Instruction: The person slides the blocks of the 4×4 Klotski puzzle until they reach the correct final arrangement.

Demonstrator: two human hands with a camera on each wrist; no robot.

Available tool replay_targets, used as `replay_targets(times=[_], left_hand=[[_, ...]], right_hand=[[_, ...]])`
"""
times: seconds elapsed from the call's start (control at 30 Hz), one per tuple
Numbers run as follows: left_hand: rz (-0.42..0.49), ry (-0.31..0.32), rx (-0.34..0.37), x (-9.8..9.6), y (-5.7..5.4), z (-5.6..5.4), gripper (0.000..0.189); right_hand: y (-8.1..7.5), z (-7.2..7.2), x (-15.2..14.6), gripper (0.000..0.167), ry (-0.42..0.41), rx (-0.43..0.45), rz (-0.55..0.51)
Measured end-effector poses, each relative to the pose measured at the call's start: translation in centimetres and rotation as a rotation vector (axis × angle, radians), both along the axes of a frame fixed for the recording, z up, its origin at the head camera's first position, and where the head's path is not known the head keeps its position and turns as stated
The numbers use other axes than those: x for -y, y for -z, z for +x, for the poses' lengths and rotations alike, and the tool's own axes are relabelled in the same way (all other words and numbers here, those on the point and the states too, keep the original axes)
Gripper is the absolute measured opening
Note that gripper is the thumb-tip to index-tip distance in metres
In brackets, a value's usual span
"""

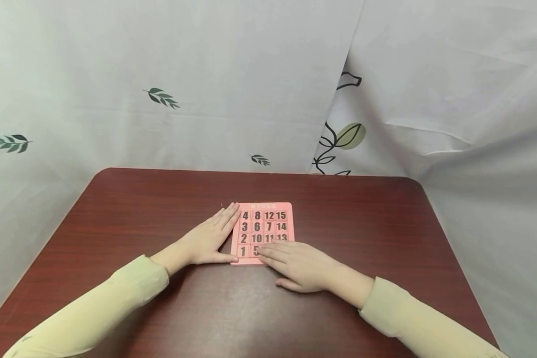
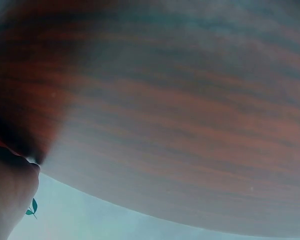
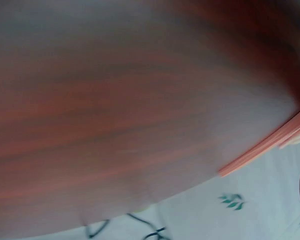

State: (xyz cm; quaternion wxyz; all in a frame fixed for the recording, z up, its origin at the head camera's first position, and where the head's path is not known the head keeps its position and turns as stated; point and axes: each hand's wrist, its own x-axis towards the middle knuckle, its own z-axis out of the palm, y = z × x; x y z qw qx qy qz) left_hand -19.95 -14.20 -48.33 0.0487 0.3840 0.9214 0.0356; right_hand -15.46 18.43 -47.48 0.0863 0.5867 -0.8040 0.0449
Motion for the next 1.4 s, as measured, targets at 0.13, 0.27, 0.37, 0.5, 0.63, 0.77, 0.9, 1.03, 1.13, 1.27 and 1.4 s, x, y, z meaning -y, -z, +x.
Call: replay_targets(times=[0.13, 0.27, 0.37, 0.5, 0.63, 0.77, 0.9, 1.03, 1.13, 1.27, 1.4], left_hand=[[-0.003, 0.001, 0.003, -0.2, 0.1, -0.1, 0.121], [0.0, -0.003, 0.001, -0.2, 0.3, -0.2, 0.121], [0.004, -0.007, 0.005, -0.2, 0.5, -0.3, 0.121], [0.008, -0.008, 0.01, -0.1, 0.6, -0.2, 0.121], [0.012, -0.005, 0.01, -0.1, 0.6, -0.1, 0.121], [0.004, -0.004, 0.012, -0.1, 0.6, -0.2, 0.121], [-0.009, -0.006, 0.009, -0.1, 0.5, -0.3, 0.122], [-0.014, -0.008, 0.007, -0.2, 0.5, -0.4, 0.122], [-0.011, -0.008, 0.008, -0.1, 0.5, -0.4, 0.122], [-0.01, -0.009, 0.009, -0.1, 0.6, -0.5, 0.122], [-0.006, -0.008, 0.009, -0.1, 0.7, -0.5, 0.122]], right_hand=[[0.3, 0.4, -2.3, 0.067, 0.046, 0.0, -0.029], [0.7, 0.9, -4.0, 0.067, 0.073, -0.015, -0.026], [0.9, 1.1, -4.4, 0.066, 0.081, -0.02, -0.022], [1.0, 1.0, -3.7, 0.066, 0.072, -0.018, -0.022], [0.9, 0.8, -2.8, 0.067, 0.057, -0.009, -0.014], [0.7, 0.7, -2.6, 0.067, 0.043, -0.009, -0.009], [0.7, 0.6, -3.4, 0.065, 0.053, -0.028, -0.034], [1.1, 0.8, -4.5, 0.061, 0.068, -0.029, -0.057], [1.3, 1.0, -4.8, 0.062, 0.074, -0.007, -0.061], [1.4, 1.1, -4.3, 0.066, 0.082, 0.019, -0.042], [1.2, 1.0, -3.2, 0.067, 0.072, 0.035, -0.02]])
